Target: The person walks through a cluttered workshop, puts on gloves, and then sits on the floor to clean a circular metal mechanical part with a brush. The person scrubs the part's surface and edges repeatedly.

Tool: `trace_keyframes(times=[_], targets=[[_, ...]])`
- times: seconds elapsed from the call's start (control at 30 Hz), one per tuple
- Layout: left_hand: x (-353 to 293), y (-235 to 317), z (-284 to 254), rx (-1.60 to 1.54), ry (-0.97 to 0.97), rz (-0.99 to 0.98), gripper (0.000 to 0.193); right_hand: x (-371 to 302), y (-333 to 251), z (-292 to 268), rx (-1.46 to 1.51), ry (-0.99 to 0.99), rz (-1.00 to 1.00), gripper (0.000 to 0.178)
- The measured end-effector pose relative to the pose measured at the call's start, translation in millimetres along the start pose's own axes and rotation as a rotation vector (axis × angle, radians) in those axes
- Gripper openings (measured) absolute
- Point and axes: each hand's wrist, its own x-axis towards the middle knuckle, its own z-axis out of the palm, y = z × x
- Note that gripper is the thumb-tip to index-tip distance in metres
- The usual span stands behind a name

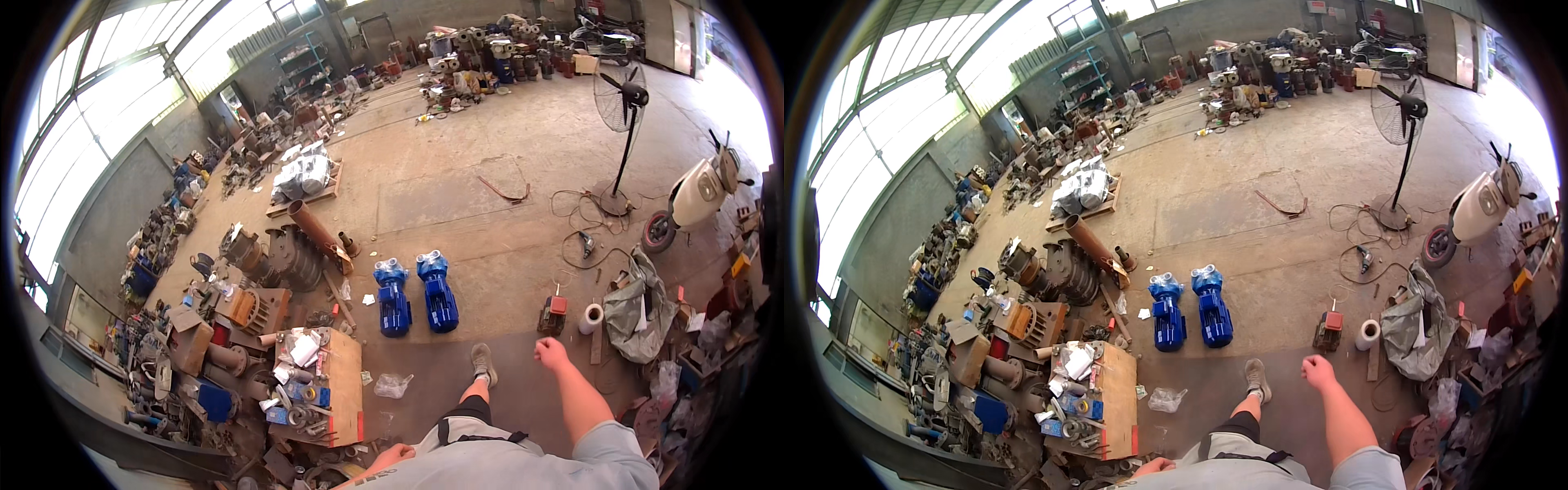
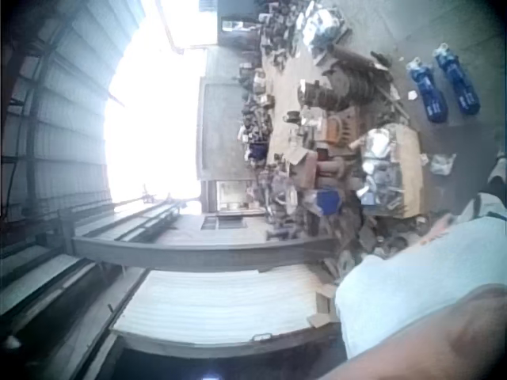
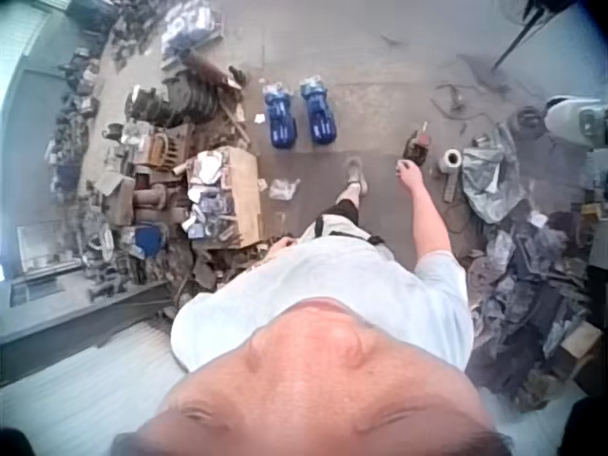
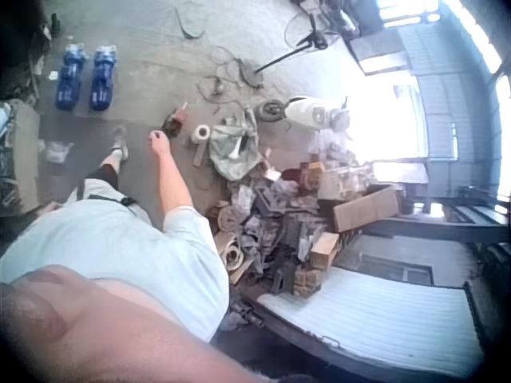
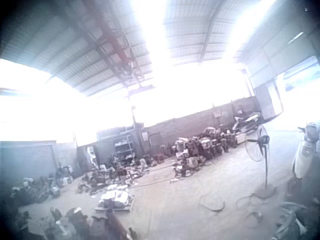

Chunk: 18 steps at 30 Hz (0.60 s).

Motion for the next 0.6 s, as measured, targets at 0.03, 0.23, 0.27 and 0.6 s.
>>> trace_keyframes(times=[0.03, 0.23, 0.27, 0.6], targets=[[46.0, -8.4, -3.9, -0.071, 0.035, 0.102, 0.049, 56.8, -59.0, 4.2, -0.056, -0.023, -0.067, 0.023], [240.0, 280.6, -148.4, 0.053, 0.074, 0.051, 0.047, 266.0, -139.6, -39.3, 0.150, 0.084, 0.073, 0.022], [277.6, 309.0, -181.4, 0.140, 0.036, 0.155, 0.046, 286.5, -120.7, -48.9, 0.141, 0.056, 0.149, 0.021], [679.2, 629.7, -418.3, 0.460, 0.008, 0.272, 0.046, 511.6, -182.7, -131.3, -0.899, -0.418, 0.795, 0.041]])
